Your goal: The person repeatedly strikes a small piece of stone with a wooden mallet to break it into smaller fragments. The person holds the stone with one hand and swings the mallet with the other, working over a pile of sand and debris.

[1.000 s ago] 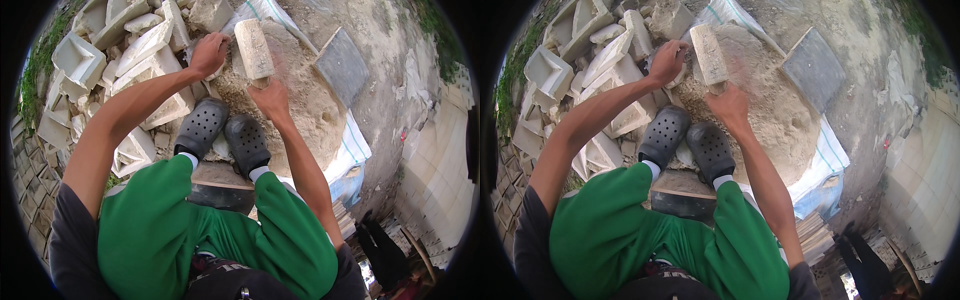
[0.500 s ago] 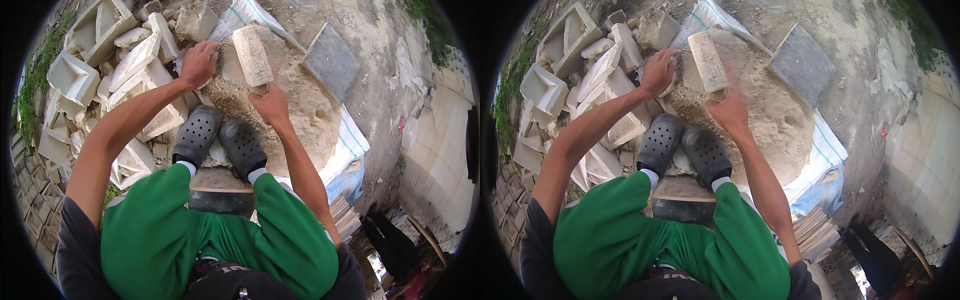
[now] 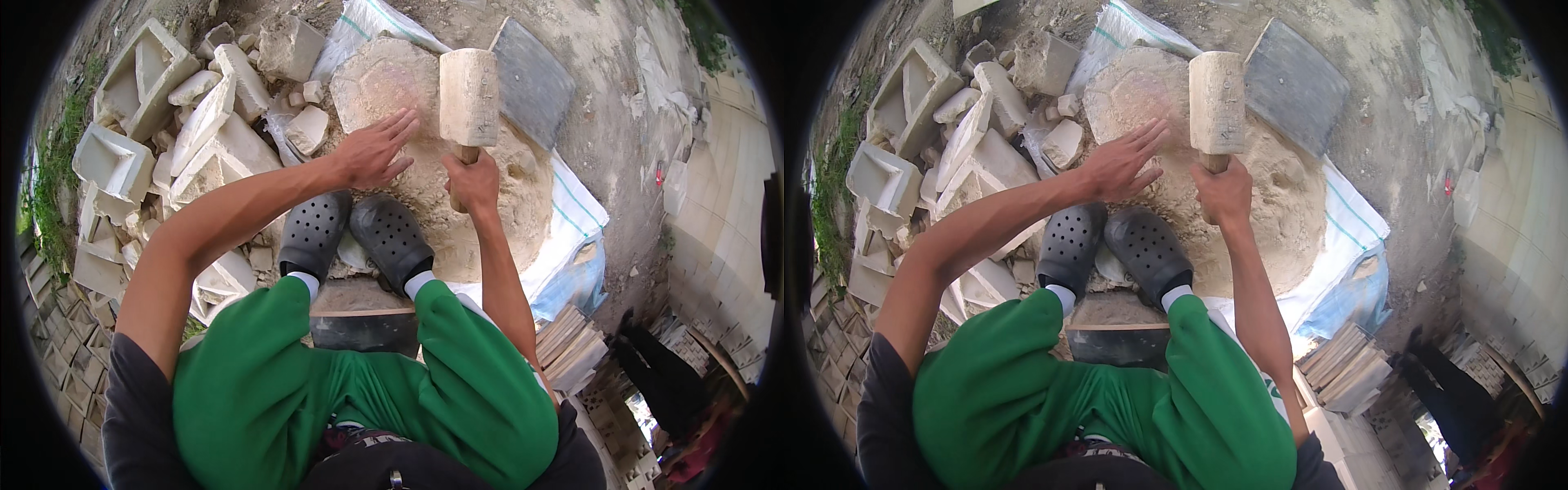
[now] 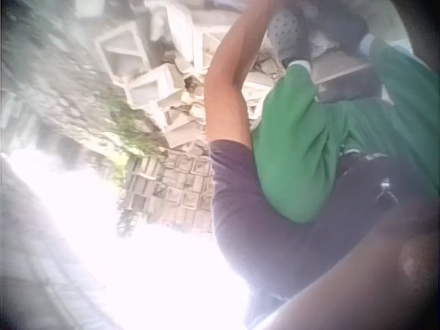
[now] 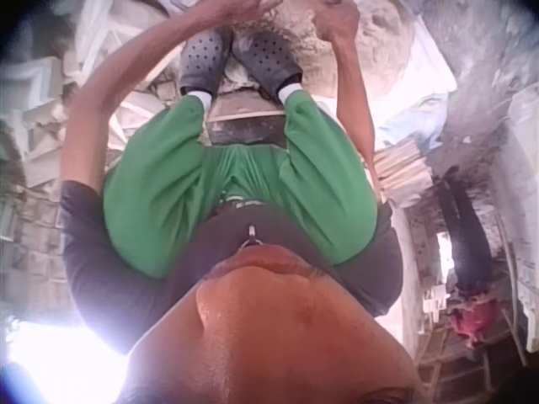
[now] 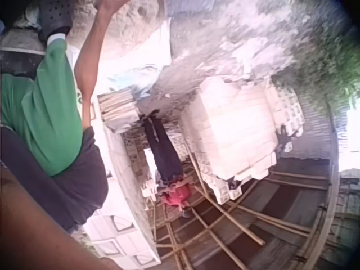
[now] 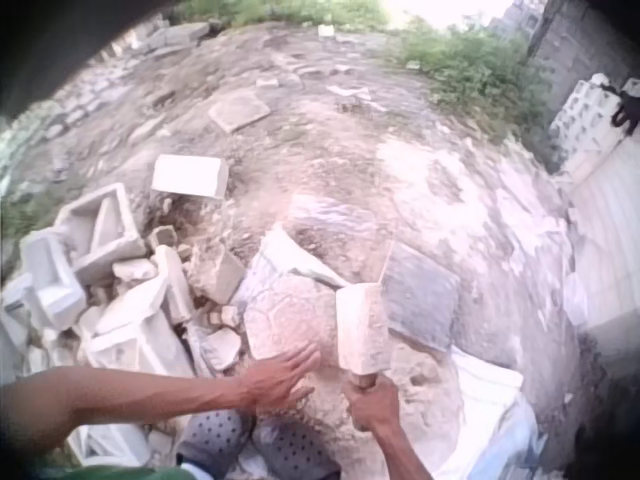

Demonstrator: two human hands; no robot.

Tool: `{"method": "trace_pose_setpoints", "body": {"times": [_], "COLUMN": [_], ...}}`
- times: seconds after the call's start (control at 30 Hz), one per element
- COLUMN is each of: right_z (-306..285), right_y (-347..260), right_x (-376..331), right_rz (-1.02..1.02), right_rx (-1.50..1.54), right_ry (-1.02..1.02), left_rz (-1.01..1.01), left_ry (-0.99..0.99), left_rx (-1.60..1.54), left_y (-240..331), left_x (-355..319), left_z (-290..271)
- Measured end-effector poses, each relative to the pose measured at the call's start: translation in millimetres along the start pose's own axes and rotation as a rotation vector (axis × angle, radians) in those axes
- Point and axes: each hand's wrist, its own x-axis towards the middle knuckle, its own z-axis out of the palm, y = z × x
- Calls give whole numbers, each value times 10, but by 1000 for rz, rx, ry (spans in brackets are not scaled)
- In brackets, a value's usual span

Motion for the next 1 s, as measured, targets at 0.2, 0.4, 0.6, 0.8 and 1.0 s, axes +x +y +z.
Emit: {"method": "trace_pose_setpoints", "body": {"times": [0.2,0.4,0.6,0.8,1.0], "right_z": [-26,-85,-99,-86,-67], "right_y": [115,61,131,107,88], "right_x": [9,-20,-42,-52,-84], "right_rz": [-48,-5,-37,10,-39], "right_rx": [-33,32,32,67,75], "right_ry": [-11,-30,-18,-46,2], "left_rz": [-219,167,-141,-176,5], "left_ry": [232,-226,241,72,73], "left_rx": [337,146,385,318,220], "left_y": [-293,-191,-255,-86,104], "left_x": [6,6,96,117,210], "left_z": [2,-110,-31,-34,40]}}
